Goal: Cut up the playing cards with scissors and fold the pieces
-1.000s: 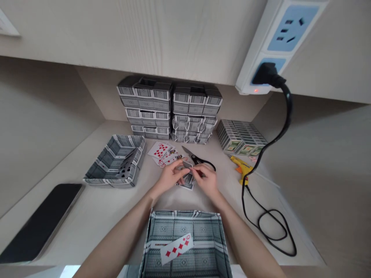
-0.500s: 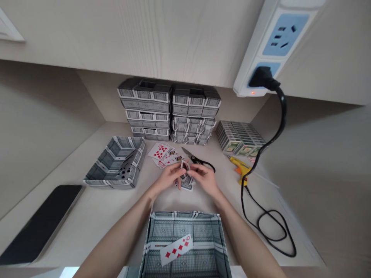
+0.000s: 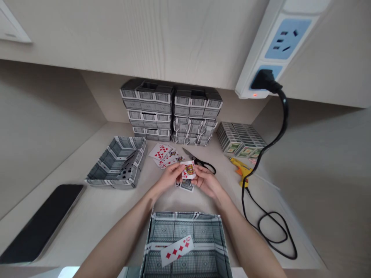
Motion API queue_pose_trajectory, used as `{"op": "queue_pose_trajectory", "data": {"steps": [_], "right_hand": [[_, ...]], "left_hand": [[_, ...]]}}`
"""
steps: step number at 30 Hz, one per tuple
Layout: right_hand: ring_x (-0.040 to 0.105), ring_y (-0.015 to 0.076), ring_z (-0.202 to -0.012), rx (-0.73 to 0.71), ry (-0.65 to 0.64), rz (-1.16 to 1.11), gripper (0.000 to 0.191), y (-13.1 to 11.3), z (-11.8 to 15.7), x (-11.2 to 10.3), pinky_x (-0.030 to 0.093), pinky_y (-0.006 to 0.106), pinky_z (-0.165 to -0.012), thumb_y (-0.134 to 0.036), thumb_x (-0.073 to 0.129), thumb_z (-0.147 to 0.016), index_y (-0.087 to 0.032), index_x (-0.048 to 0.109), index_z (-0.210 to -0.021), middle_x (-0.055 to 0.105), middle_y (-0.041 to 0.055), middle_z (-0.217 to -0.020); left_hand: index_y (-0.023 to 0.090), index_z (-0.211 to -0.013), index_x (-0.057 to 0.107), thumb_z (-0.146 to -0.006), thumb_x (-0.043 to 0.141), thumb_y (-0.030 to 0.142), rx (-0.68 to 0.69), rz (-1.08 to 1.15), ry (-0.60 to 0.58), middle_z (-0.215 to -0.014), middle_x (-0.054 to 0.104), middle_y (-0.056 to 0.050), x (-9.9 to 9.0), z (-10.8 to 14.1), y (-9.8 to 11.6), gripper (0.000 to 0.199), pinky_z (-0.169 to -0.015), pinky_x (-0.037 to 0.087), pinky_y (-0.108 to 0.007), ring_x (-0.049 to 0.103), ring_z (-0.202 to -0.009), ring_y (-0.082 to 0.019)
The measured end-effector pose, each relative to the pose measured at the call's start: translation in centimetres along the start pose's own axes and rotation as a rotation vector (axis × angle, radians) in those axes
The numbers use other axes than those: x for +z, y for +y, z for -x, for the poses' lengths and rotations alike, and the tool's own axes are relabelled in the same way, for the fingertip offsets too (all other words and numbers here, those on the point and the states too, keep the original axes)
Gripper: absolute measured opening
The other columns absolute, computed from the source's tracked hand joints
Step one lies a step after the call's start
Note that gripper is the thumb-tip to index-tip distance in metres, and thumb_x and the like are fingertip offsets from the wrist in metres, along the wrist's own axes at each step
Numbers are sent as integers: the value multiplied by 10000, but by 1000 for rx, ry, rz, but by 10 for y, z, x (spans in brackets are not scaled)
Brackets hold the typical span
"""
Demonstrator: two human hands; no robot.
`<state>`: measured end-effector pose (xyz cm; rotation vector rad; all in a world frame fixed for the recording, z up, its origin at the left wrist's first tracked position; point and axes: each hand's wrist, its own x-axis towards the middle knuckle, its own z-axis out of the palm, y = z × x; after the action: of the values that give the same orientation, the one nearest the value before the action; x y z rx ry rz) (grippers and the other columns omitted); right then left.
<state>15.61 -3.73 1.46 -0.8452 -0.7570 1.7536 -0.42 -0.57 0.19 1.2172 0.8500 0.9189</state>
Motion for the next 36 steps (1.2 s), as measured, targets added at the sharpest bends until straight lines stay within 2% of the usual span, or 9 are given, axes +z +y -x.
{"op": "queue_pose_trajectory", "data": {"steps": [2, 5, 8, 11, 16, 22, 26, 30, 36], "right_hand": [[588, 107, -594, -27, 63, 38, 261, -1, -1, 0, 500, 212, -533, -320, 712, -643, -169, 642, -844, 658, 30, -774], [558, 109, -538, -175, 218, 240, 296, -4, -3, -4, 474, 223, -500, -397, 667, -665, -154, 632, -831, 648, 27, -719], [500, 114, -453, -367, 431, 633, 341, -10, -5, -16, 429, 246, -472, -459, 551, -737, -136, 626, -819, 624, 28, -611], [571, 172, -665, -534, 594, 1072, 252, -13, -7, -32, 444, 302, -657, -370, 539, -745, -152, 649, -805, 659, 70, -762], [554, 211, -774, -443, 549, 1432, 180, -13, -6, -44, 422, 335, -735, -233, 526, -723, -158, 654, -825, 650, 77, -795], [506, 241, -921, -406, 533, 1669, 318, -15, -1, -36, 379, 349, -818, -98, 517, -668, -146, 597, -972, 609, 105, -940], [530, 223, -872, -374, 481, 1718, 325, -18, 2, -34, 389, 307, -766, -115, 502, -710, -150, 539, -1031, 601, 105, -930], [538, 222, -821, -351, 419, 1776, 284, -26, 6, -32, 381, 293, -696, -138, 519, -696, -163, 498, -978, 599, 88, -889], [541, 159, -656, -329, 375, 1575, 239, -35, 4, -35, 364, 237, -571, -212, 554, -651, -192, 445, -864, 575, 15, -752]], "left_hand": [[119, -764, 573, -712, 568, 482, -19, -10, 0, -482, 503, 47, 1, -1, 0, 367, -386, 316, -169, 424, -384, -53], [120, -850, 593, -695, 590, 463, -31, -28, 35, -491, 536, 42, 0, -2, 3, 376, -391, 333, -173, 452, -379, -63], [120, -820, 611, -670, 619, 439, -10, -44, 94, -447, 527, 43, -2, -4, 7, 353, -384, 325, -176, 449, -366, -70], [125, -800, 626, -653, 644, 402, 7, -25, 153, -436, 520, 46, -5, -4, 10, 314, -383, 323, -178, 439, -363, -69], [129, -781, 625, -633, 667, 365, 43, 52, 266, -460, 525, 50, -8, -4, 14, 281, -363, 296, -172, 428, -362, -59], [116, -776, 600, -660, 645, 351, 42, 125, 267, -410, 505, 57, -12, -6, 11, 266, -334, 256, -175, 387, -297, -49], [133, -727, 548, -666, 632, 341, 40, 176, 280, -430, 517, 59, -12, -7, 7, 232, -322, 263, -172, 392, -283, -49], [153, -696, 492, -664, 625, 300, 57, 180, 319, -432, 504, 73, -10, -6, 8, 202, -319, 278, -169, 400, -281, -49], [158, -778, 505, -635, 660, 283, 62, 166, 299, -456, 513, 80, -11, -7, 11, 245, -327, 292, -169, 427, -292, -55]]}}
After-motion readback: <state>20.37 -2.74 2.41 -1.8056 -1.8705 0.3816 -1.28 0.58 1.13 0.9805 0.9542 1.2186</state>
